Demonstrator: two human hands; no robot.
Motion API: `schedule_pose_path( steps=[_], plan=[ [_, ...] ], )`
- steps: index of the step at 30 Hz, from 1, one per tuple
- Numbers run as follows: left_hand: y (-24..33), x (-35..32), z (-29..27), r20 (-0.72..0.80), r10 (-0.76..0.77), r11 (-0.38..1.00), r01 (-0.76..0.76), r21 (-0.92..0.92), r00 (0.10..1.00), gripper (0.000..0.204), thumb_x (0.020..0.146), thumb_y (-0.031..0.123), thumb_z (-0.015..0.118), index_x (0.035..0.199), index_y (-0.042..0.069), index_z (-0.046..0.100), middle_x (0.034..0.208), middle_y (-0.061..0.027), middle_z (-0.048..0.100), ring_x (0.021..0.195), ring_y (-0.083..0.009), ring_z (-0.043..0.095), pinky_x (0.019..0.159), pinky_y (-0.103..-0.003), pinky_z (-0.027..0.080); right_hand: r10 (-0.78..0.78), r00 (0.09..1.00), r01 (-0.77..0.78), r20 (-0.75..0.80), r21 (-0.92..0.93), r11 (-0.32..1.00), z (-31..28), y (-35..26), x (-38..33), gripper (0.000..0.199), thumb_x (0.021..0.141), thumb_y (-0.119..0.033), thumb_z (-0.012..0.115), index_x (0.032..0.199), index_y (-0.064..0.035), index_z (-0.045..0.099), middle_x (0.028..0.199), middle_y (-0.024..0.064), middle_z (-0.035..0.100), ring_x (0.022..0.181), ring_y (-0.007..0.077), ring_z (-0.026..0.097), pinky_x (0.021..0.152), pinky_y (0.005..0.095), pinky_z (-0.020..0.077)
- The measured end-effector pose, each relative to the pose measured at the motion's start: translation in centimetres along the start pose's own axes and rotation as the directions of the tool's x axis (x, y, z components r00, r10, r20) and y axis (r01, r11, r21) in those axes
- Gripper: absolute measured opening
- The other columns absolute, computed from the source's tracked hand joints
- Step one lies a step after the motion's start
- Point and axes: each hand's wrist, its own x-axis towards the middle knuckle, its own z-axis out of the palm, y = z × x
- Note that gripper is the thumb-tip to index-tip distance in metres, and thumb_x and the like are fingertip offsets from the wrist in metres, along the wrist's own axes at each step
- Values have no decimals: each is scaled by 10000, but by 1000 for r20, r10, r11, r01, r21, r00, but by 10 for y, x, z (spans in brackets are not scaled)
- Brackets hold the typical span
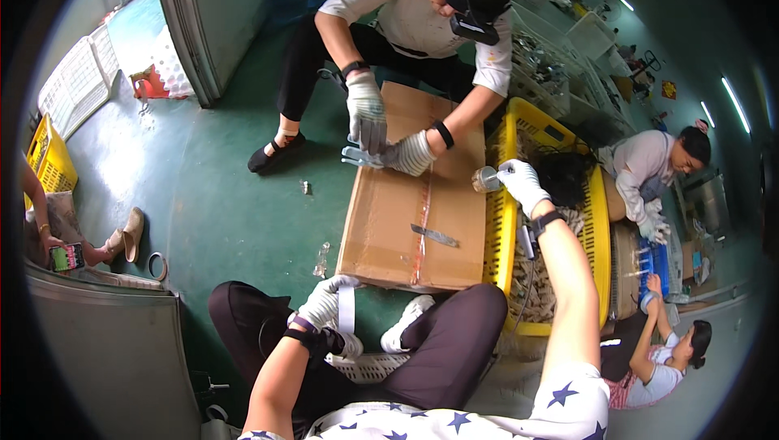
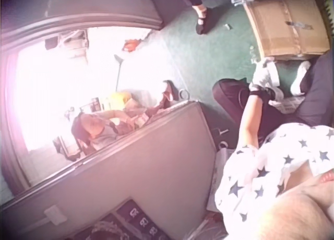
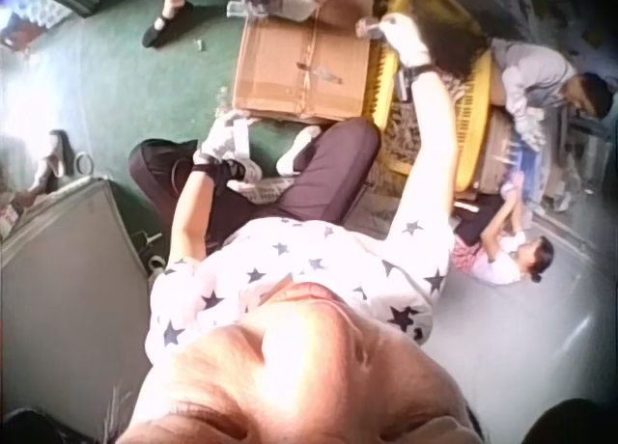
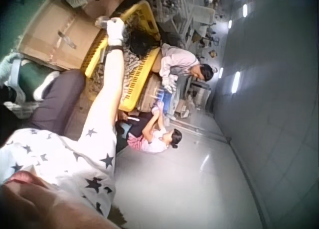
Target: Packaging small components into bundles using adhesive tape.
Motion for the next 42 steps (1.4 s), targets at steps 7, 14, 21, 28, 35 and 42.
schedule_pose_path(
  steps=[7, 14, 21, 28, 35, 42],
  plan=[
    [-6, 8, -8, -100, -34, 981, 52, 185, 994, 162, 833, 15, 678, 964, 91, 737, 833, -1, 678, 734, -103, 607, 670, -281, 493, 164, 976, -201, -145, -300, 933, 65, 4, 75, 283, 805, -214, 652, 1036, -51, 665, 957, 193, 687, 914, 345, 654, 812, 385, 514],
    [-10, 10, -15, -161, -152, 988, 152, -12, 975, 103, 816, 48, 709, 899, 90, 753, 790, -23, 698, 706, -124, 643, 657, -277, 503, 147, 977, -120, -153, 172, 978, 73, -17, 19, 736, 832, -186, 698, 1444, -45, 313, 914, 71, 587, 817, 208, 565, 765, 358, 489],
    [-28, 14, -33, 0, 78, 915, -72, 398, 997, 234, 902, 41, 592, 1071, 145, 716, 1002, -33, 727, 924, -135, 671, 823, -257, 504, 113, 984, -155, 135, 358, 921, 71, -8, -128, 594, 863, -131, 690, 1377, -28, 411, 974, 64, 587, 864, 151, 555, 802, 294, 482],
    [11, -12, 10, 14, -97, 990, 98, -100, 995, 150, 831, 76, 673, 967, 14, 677, 822, -12, 661, 675, -98, 603, 632, -247, 490, 119, 954, -231, 274, 423, 876, 71, 10, -206, 429, 892, -123, 654, 1281, -10, 513, 1105, 117, 622, 1024, 192, 586, 915, 303, 470],
    [0, -21, 13, 66, 191, 968, -199, 155, 979, 142, 867, 50, 670, 1008, 59, 684, 881, -13, 668, 741, -114, 623, 655, -260, 528, 88, 944, -197, 318, 328, 924, 65, -21, -193, 485, 859, -178, 685, 1289, -21, 524, 1135, 151, 618, 1029, 229, 595, 895, 324, 479],
    [9, -17, 19, 117, 156, 950, -182, 255, 981, 247, 846, 19, 697, 1083, 77, 662, 909, 11, 659, 789, -104, 618, 676, -259, 530, -52, 944, 139, 325, -251, 958, 94, -77, -145, 543, 764, -244, 646, 1268, -77, 534, 1227, 184, 584, 1136, 356, 566, 952, 424, 470]
  ],
)
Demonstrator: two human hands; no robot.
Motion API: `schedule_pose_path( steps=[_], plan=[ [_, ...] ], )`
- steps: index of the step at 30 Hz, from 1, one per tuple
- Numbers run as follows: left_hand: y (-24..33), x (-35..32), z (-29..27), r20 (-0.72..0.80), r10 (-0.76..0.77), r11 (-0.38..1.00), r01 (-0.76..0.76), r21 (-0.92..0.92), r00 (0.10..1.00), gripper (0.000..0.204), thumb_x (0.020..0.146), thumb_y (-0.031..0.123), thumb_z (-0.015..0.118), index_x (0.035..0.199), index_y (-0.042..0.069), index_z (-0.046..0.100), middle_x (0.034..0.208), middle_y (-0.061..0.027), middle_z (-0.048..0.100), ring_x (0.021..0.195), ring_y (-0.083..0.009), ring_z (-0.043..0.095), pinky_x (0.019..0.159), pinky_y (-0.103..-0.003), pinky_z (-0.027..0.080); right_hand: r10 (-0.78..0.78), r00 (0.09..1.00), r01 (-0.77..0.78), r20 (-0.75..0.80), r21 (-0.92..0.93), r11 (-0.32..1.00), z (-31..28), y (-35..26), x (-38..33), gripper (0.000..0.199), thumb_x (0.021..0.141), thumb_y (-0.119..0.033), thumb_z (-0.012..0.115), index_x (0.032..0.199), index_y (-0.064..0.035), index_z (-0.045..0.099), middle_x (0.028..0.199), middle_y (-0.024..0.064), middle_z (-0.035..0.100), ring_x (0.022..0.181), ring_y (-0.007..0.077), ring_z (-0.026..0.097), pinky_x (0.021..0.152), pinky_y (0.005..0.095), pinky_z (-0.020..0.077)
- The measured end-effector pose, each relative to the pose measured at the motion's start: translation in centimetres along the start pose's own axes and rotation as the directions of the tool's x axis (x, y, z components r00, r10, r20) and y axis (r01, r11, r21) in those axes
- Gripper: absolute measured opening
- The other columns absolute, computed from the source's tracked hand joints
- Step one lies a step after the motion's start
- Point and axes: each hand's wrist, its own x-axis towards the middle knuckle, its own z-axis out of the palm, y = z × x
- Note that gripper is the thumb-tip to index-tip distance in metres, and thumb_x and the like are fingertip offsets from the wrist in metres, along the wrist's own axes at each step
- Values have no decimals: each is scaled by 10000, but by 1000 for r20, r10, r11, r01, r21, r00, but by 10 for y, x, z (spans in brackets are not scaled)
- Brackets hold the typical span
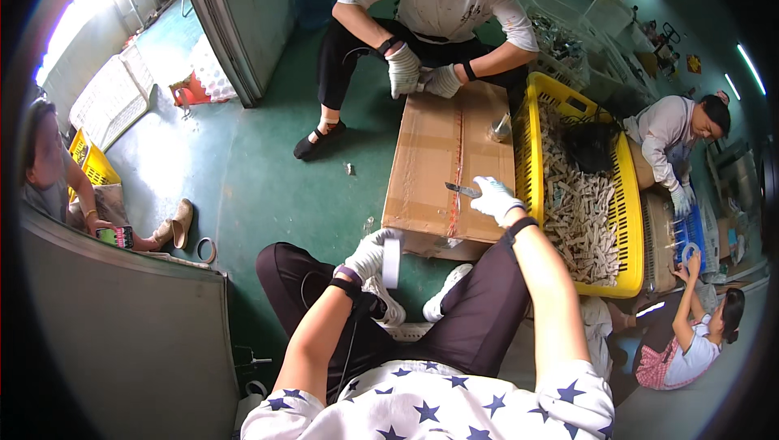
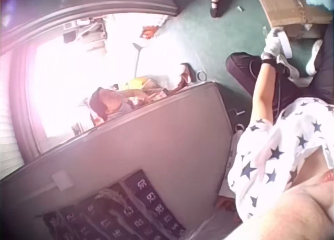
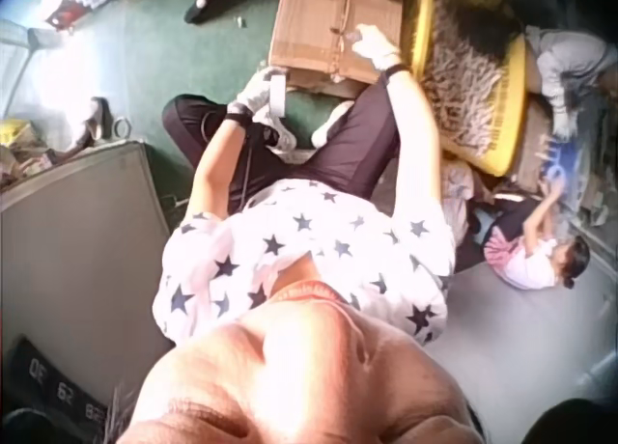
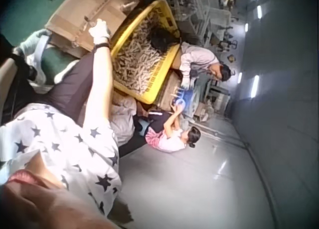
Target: Packaging small components into bundles using adhesive tape.
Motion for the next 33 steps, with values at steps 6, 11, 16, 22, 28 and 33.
schedule_pose_path(
  steps=[6, 11, 16, 22, 28, 33],
  plan=[
    [-9, -11, -3, -87, -81, 986, 66, -156, 993, 148, 870, 62, 660, 1017, 74, 664, 835, -18, 657, 638, -134, 602, 573, -272, 512, 171, 985, -171, -27, -317, 933, 45, -23, 14, 312, 842, -176, 581, 1139, -81, 594, 1172, 161, 619, 1062, 328, 631, 872, 454, 518],
    [-8, -13, -3, -110, -59, 991, 45, -125, 992, 134, 874, 49, 656, 1006, 69, 670, 827, -2, 653, 634, -116, 594, 563, -257, 500, 215, 977, -212, -11, -209, 955, 41, -32, 11, 286, 865, -206, 575, 1114, -73, 620, 1145, 164, 638, 1059, 327, 633, 876, 461, 515],
    [-15, -14, -8, -105, -25, 998, 19, -58, 994, 129, 863, 40, 684, 989, 64, 683, 851, 20, 656, 707, -83, 586, 621, -245, 493, 209, 975, -218, -74, -136, 967, 46, -32, 5, 299, 857, -206, 552, 1119, -74, 610, 1104, 186, 649, 1038, 362, 630, 879, 460, 511],
    [-15, -14, -8, -91, -27, 999, 24, -43, 995, 193, 833, 43, 711, 1012, 96, 661, 829, 14, 637, 665, -99, 589, 559, -277, 487, 72, 991, -50, -117, 182, 982, 56, -28, 1, 254, 845, -138, 524, 1088, -69, 557, 923, 258, 641, 922, 445, 611, 766, 489, 496],
    [-13, -20, -10, -115, -20, 999, 25, 44, 993, 183, 844, 40, 687, 1014, 103, 666, 810, 13, 633, 656, -101, 588, 554, -275, 482, -119, 991, 129, -57, 242, 962, 59, -75, -29, 215, 884, -183, 549, 1081, -99, 559, 854, 226, 654, 850, 421, 630, 740, 497, 497],
    [-10, -22, -5, -163, -56, 997, 63, 40, 985, 176, 833, 7, 712, 1000, 63, 705, 858, 26, 655, 731, -80, 578, 634, -265, 495, -299, 954, 298, 9, 66, 952, 68, -100, -43, 258, 937, -270, 495, 1102, -89, 576, 921, 196, 672, 877, 391, 641, 766, 467, 503]
  ],
)
